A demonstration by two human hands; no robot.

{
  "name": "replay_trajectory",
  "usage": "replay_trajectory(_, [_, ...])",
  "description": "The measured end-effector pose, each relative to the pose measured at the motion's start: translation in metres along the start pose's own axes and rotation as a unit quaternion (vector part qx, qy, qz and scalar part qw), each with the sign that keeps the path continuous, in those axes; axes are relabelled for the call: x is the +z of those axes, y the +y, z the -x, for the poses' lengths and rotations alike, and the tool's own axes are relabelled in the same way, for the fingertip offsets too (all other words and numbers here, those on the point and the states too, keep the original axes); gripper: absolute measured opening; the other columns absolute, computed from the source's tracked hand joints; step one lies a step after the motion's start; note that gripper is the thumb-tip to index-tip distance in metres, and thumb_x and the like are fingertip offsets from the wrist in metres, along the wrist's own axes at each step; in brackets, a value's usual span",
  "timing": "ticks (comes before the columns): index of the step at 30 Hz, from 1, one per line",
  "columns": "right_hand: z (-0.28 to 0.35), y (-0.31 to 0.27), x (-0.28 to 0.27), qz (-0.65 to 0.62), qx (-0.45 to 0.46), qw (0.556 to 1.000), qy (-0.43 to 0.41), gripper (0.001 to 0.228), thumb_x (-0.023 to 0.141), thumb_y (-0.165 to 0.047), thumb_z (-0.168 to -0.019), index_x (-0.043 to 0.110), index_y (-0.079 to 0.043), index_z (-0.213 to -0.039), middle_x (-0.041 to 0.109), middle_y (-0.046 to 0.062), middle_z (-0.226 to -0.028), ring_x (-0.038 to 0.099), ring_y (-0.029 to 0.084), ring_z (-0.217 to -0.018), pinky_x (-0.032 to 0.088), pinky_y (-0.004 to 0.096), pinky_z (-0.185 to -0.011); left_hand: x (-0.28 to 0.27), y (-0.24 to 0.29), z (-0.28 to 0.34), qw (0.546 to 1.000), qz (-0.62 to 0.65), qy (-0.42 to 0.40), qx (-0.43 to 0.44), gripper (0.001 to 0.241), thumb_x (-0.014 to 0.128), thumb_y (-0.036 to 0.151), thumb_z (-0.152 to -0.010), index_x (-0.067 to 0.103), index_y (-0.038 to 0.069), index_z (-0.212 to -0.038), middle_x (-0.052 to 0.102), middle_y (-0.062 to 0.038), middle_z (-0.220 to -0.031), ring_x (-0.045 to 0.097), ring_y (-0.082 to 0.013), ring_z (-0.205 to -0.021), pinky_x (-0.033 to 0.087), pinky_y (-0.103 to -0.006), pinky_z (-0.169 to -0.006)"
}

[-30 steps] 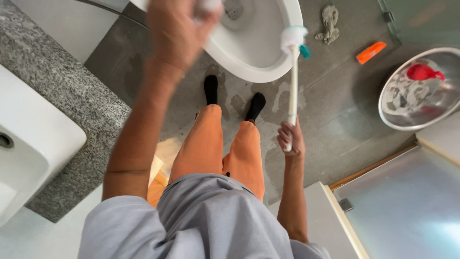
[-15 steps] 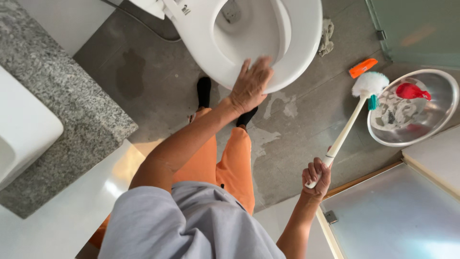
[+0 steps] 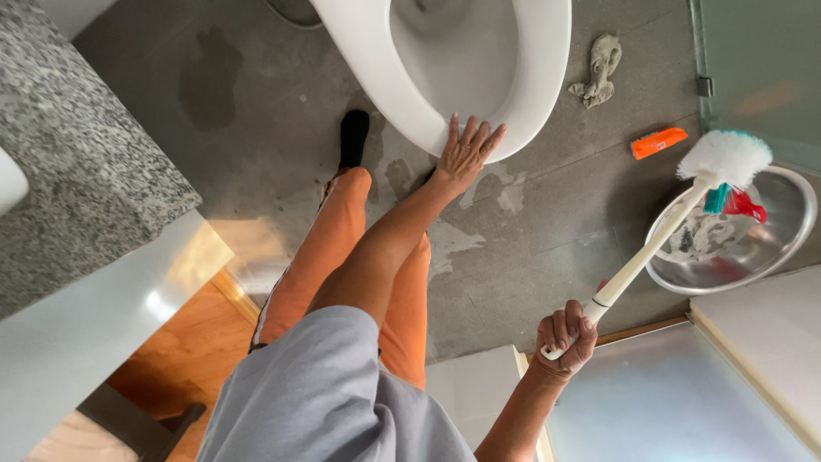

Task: The person scrubs the inside of a toilet bowl with a toilet brush, moving the brush around the rim and under the rim. The person then flushes the toilet and places the brush back in its holder.

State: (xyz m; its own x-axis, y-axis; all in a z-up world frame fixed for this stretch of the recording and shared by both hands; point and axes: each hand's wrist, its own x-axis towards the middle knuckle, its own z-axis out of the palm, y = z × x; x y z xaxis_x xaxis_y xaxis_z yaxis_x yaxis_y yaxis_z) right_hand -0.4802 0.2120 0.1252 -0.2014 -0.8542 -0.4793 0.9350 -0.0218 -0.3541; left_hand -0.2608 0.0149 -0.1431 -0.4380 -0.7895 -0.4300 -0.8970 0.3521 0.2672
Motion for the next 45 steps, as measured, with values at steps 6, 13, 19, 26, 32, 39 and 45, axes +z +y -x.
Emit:
replay_trajectory(6, [-0.017, -0.002, 0.011, 0.091, 0.09, 0.991, -0.03, 0.076, 0.061, -0.003, -0.102, 0.024, -0.01, -0.168, 0.045, 0.001, -0.071, 0.039, 0.007, -0.046, 0.041, 0.02, -0.037, 0.012, 0.002, -0.027, 0.989, -0.065, -0.115, -0.071, 0.102, 0.062, 0.009, -0.091, -0.008, 0.032, -0.162, -0.008, -0.009, -0.17, -0.006, -0.0403, -0.154, -0.002, -0.0691, -0.12])
replay_trajectory(13, [-0.051, 0.005, 0.033, 0.24, 0.255, 0.934, -0.072, 0.07, 0.057, 0.002, -0.097, 0.03, -0.011, -0.16, 0.047, 0.001, -0.073, 0.038, 0.007, -0.047, 0.039, 0.02, -0.036, -0.001, -0.021, 0.0, 0.994, 0.092, 0.056, -0.002, 0.091, 0.063, 0.012, -0.088, 0.008, 0.019, -0.161, 0.006, -0.01, -0.17, 0.007, -0.0294, -0.157, 0.009, -0.0608, -0.128])
replay_trajectory(19, [-0.111, 0.073, 0.113, 0.456, 0.38, 0.789, -0.159, 0.071, 0.054, 0.001, -0.089, 0.033, -0.01, -0.157, 0.05, 0.002, -0.073, 0.04, 0.006, -0.045, 0.037, 0.021, -0.034, 0.015, -0.091, 0.133, 0.884, 0.288, 0.311, -0.199, 0.055, 0.068, 0.006, -0.089, 0.051, 0.002, -0.141, 0.05, -0.021, -0.14, 0.049, -0.039, -0.129, 0.042, -0.0535, -0.106])
replay_trajectory(26, [-0.18, 0.247, 0.161, 0.637, 0.373, 0.619, -0.268, 0.063, 0.052, -0.008, -0.1, 0.032, -0.004, -0.16, 0.05, 0.002, -0.068, 0.046, 0.008, -0.047, 0.041, 0.026, -0.04, -0.049, -0.13, 0.231, 0.713, 0.497, 0.378, -0.318, 0.049, 0.065, 0.008, -0.101, 0.05, 0.01, -0.147, 0.058, -0.013, -0.126, 0.063, -0.027, -0.104, 0.057, -0.0384, -0.091])
replay_trajectory(32, [-0.228, 0.401, 0.146, 0.616, 0.38, 0.661, -0.197, 0.068, 0.053, -0.03, -0.104, 0.027, -0.003, -0.16, 0.058, 0.004, -0.093, 0.058, 0.013, -0.083, 0.052, 0.027, -0.067, -0.146, -0.156, 0.209, 0.772, 0.389, 0.474, -0.167, 0.07, 0.068, -0.007, -0.092, 0.043, 0.016, -0.153, 0.052, -0.011, -0.14, 0.064, -0.0251, -0.109, 0.058, -0.0383, -0.098])
replay_trajectory(39, [-0.284, 0.499, 0.132, 0.535, 0.386, 0.744, -0.104, 0.072, 0.052, -0.04, -0.104, 0.024, -0.011, -0.163, 0.044, 0.012, -0.15, 0.04, 0.027, -0.14, 0.038, 0.037, -0.111, -0.165, -0.246, 0.172, 0.78, 0.3, 0.484, -0.26, 0.079, 0.07, -0.014, -0.069, 0.058, 0.016, -0.141, 0.061, -0.006, -0.135, 0.061, -0.0294, -0.112, 0.058, -0.0412, -0.096])
replay_trajectory(45, [-0.294, 0.526, 0.173, 0.489, 0.378, 0.765, -0.182, 0.079, 0.046, -0.057, -0.103, 0.027, -0.009, -0.164, 0.047, 0.014, -0.149, 0.045, 0.026, -0.125, 0.047, 0.042, -0.096, -0.148, -0.333, 0.121, 0.699, 0.397, 0.526, -0.278, 0.048, 0.063, -0.014, -0.09, 0.063, 0.012, -0.13, 0.063, -0.01, -0.134, 0.068, -0.029, -0.113, 0.063, -0.0353, -0.091])
